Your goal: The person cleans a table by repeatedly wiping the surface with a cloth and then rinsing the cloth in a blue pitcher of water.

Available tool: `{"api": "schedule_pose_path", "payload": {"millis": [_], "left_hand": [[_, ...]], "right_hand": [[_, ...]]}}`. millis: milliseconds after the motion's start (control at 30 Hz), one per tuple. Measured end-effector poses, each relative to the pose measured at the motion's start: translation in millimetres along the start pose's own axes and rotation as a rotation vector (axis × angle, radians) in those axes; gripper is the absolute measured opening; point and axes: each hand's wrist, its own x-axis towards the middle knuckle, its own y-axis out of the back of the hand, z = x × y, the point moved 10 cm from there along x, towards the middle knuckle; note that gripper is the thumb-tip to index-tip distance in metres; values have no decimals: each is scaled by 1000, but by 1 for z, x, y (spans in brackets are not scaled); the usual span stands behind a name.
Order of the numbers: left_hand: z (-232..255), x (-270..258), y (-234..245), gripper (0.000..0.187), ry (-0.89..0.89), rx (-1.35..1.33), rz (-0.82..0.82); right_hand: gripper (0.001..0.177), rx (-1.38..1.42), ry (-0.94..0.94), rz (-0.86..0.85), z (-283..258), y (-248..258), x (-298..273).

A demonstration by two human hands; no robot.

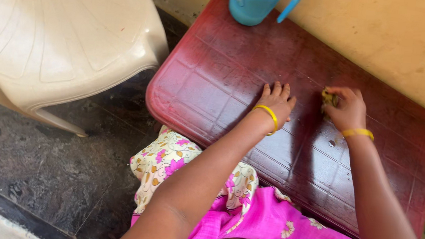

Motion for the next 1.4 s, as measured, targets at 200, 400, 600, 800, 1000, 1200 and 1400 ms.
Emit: {"api": "schedule_pose_path", "payload": {"millis": [200,400,600,800,1000,1200,1400], "left_hand": [[52,12,27,69,-321,-554,369],[75,16,-2,24,-346,-771,430],[70,19,-11,21,-294,-1059,305],[65,31,-58,23,-87,-1546,89],[59,33,-60,28,-188,-1591,-2],[66,23,-27,49,-165,-1290,159],[64,31,-48,30,-105,-1436,49]], "right_hand": [[39,1022,-350,-52,38,25,-107],[38,1306,-399,-91,-8,27,-127],[50,1186,-304,-136,-10,28,-124],[55,963,-186,-119,-35,21,-123],[31,924,-231,-30,-18,17,-124],[18,1012,-405,243,5,27,-120],[14,1051,-403,281,4,29,-118]]}}
